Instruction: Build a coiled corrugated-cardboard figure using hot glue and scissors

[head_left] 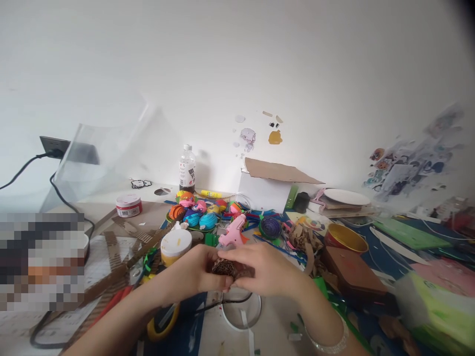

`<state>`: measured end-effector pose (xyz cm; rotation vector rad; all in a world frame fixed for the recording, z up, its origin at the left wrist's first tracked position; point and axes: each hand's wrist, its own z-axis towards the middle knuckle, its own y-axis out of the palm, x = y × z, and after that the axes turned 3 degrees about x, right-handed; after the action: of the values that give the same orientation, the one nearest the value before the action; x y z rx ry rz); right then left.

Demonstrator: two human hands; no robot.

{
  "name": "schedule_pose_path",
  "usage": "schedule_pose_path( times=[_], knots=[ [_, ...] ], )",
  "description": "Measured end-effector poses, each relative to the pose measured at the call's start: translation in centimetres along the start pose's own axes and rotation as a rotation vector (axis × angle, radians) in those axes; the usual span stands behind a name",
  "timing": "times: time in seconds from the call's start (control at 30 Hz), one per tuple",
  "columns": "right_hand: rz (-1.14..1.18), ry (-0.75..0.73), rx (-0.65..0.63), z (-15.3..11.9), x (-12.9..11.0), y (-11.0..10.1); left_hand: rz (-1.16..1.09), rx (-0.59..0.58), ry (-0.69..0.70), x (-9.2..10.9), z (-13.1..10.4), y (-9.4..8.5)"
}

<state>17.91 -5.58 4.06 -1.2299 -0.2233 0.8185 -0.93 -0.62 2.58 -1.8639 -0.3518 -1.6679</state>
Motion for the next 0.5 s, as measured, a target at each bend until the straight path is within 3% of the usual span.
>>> schedule_pose_path(
  times=[0.27,0.37,0.5],
  knots=[
    [-0.329,0.128,0.102,0.4,0.1,1.3,-0.053,0.070,0.003,-1.1,0.7,0.7],
    [-0.328,0.125,0.064,0.5,-0.1,1.2,-0.084,0.060,-0.026,-1.0,0.6,0.6],
    [-0.205,0.036,-0.007,0.3,-0.2,0.5,-0.101,-0.036,-0.066,-0.4,0.2,0.2]
  ],
)
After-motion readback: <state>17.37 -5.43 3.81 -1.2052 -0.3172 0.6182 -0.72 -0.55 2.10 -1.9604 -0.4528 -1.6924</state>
